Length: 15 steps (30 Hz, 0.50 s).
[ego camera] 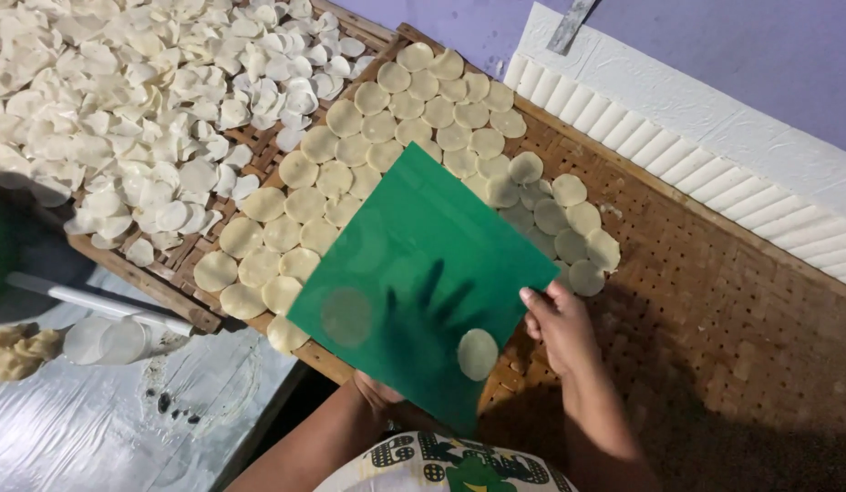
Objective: Rolling out small portions of dough into thin sheets using a rolling pin on a mat and arranging them on a tray
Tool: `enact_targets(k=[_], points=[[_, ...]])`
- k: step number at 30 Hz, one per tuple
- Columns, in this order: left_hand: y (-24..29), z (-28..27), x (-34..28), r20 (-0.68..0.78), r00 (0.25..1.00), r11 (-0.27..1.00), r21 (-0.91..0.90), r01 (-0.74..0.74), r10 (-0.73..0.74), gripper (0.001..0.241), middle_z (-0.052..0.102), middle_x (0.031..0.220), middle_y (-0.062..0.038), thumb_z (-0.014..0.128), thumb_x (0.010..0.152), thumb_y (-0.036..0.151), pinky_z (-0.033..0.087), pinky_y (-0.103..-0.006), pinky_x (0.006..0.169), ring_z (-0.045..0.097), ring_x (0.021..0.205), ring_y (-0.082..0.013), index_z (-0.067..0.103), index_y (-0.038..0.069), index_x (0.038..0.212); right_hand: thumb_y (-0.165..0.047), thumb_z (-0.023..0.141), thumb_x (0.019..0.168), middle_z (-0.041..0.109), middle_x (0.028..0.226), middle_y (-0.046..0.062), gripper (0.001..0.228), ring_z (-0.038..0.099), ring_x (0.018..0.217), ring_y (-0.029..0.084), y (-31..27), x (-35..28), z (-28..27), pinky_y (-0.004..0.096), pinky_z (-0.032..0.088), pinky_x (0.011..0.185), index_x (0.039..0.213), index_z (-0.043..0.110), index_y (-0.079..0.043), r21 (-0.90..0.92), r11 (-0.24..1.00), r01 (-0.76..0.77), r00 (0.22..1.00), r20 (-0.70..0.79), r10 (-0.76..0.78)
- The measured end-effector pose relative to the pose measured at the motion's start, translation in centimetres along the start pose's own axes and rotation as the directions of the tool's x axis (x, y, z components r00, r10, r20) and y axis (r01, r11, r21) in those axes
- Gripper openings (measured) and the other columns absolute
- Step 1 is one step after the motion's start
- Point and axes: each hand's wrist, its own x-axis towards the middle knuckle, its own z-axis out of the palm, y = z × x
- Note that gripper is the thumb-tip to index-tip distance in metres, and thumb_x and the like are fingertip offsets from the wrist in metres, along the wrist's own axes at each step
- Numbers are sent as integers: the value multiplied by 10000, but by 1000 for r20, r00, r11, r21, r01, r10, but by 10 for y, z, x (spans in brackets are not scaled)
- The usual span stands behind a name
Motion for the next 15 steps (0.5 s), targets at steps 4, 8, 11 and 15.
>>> enact_targets(k=[4,8,11,15], points=[[2,18,-9,117,992,994,108,34,-46,917,160,1706,-155,437,897,809,201,-737,1158,177,1533,-476,178,341,1642,-44,658,1001,500,783,113,234,506,480,145,-76,-17,25,253,420,448,1130,543,114,-125,965,231,963,-112,-245],[7,35,-16,208,975,982,186,35,-74,895,104,1717,-162,433,940,767,155,-765,1161,124,1555,-459,131,315,1650,-160,824,918,614,981,177,315,670,913,391,-95,-57,30,468,523,764,1065,587,-12,-613,714,338,872,-83,-483],[7,36,-18,290,951,965,262,31,-109,876,49,1728,-168,428,982,726,109,-793,1164,72,1577,-441,84,288,1658,-138,826,836,721,824,97,154,741,825,343,-82,-82,42,415,586,706,898,698,-79,-641,686,344,937,183,-298],[3,32,-17,262,960,981,186,51,-100,915,78,1717,-195,419,960,746,155,-765,1168,114,1555,-468,80,266,1662,-240,826,845,666,929,26,216,644,807,193,-64,-85,40,343,497,678,880,636,-142,-701,592,397,917,318,-239]])
